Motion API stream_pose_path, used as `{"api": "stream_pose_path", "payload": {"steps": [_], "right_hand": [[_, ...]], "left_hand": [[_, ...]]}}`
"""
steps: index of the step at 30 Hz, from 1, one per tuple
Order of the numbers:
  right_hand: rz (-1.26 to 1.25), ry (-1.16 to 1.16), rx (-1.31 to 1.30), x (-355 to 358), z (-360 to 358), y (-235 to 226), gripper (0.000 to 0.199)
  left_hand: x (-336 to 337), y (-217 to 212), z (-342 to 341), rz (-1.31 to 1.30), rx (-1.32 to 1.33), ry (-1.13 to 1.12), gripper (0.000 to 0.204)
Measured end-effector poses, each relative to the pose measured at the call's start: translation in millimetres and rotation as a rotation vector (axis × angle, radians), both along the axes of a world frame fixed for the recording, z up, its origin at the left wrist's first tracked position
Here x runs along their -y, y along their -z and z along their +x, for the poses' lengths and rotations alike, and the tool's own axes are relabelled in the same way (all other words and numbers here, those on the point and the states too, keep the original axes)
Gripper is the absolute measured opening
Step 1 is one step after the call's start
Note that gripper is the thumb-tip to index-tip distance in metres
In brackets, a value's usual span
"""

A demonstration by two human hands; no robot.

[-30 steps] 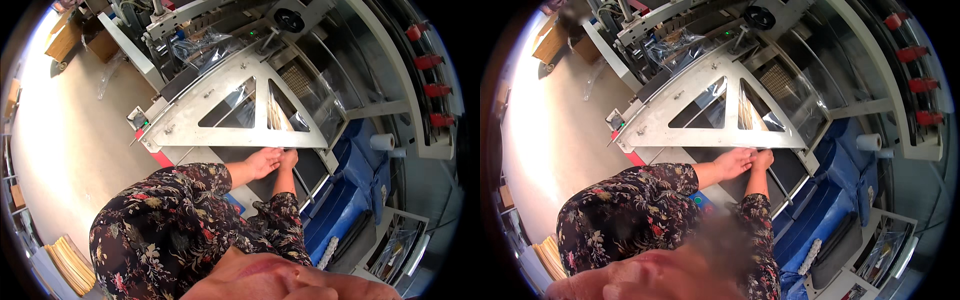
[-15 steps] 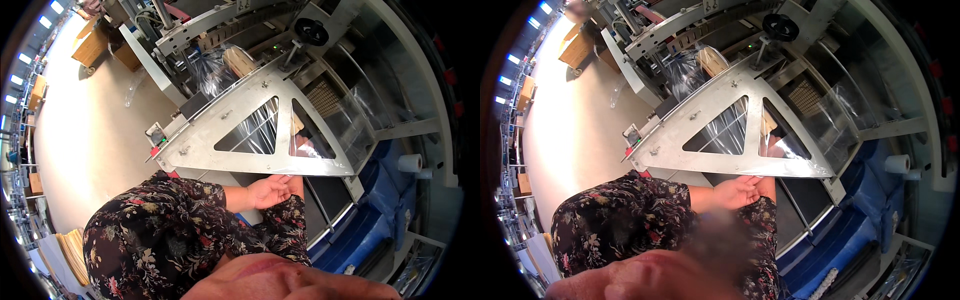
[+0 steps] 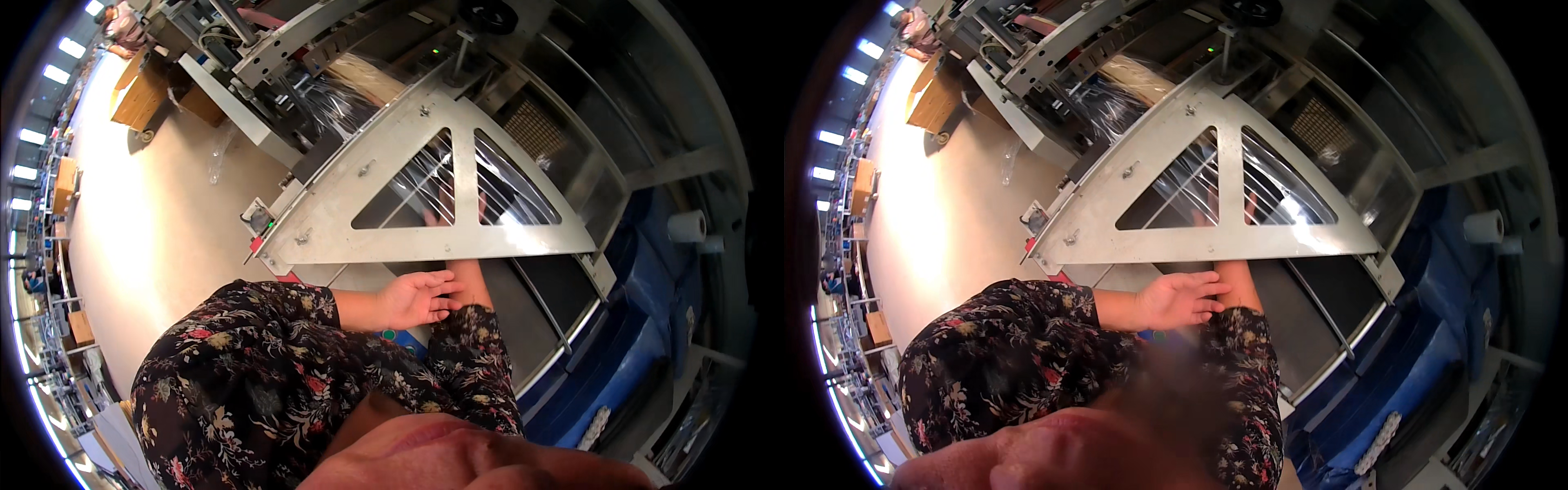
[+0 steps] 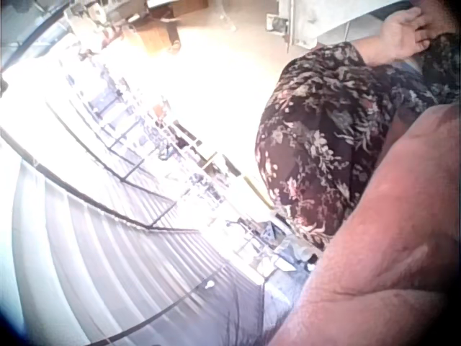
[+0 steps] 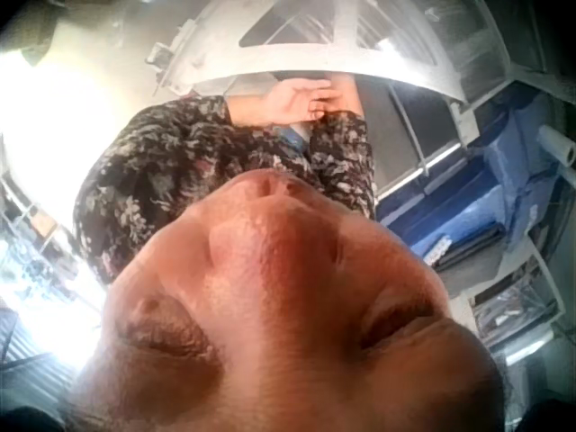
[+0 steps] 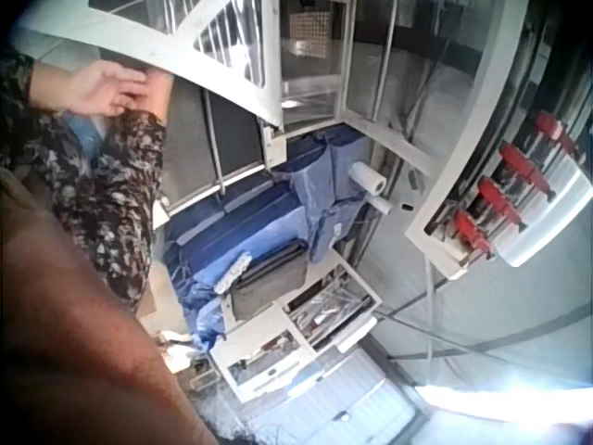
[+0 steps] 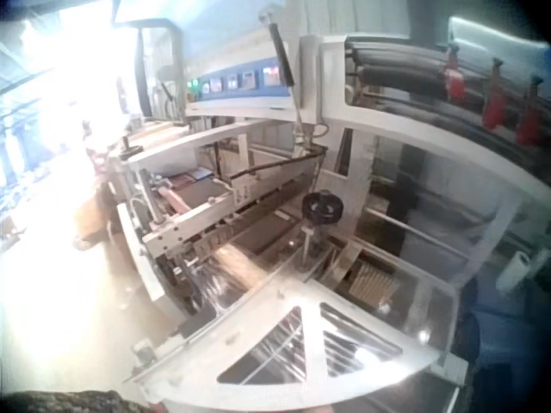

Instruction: The person takes rolled plastic products from a large cardboard box and feeds them one at a time into the intake of a processing machine, repeating this action with several rolls of different colors.

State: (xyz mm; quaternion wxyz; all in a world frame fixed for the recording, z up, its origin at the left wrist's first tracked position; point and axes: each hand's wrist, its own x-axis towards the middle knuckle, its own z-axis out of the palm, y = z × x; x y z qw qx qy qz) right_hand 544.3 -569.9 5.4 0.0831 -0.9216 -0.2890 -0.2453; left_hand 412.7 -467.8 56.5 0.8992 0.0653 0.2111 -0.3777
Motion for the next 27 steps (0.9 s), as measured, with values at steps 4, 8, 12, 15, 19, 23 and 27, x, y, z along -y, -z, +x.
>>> {"api": "stream_pose_path", "payload": {"steps": [4,8,12,15,19,23,27], "right_hand": [[0.129,0.042,-0.271,48,-75,3,0.037],[0.22,0.323,-0.295,97,-189,4,0.04],[0.3,0.906,-0.234,101,-326,23,0.04],[0.413,1.42,0.051,104,-442,45,0.04],[0.462,2.003,0.129,94,-560,94,0.042],[0.907,2.415,-0.238,75,-601,163,0.053],[1.684,2.159,-0.507,84,-588,240,0.06]], "left_hand": [[4,2,-7,-0.035,0.002,0.203,0.03],[15,12,-8,-0.084,0.194,0.387,0.032],[21,27,-14,-0.023,0.343,0.623,0.031],[33,28,-26,0.104,0.414,0.907,0.035],[30,19,-37,0.232,0.491,0.991,0.039],[13,23,-31,0.291,0.508,1.139,0.039],[2,26,-35,0.359,0.634,1.359,0.045]]}}
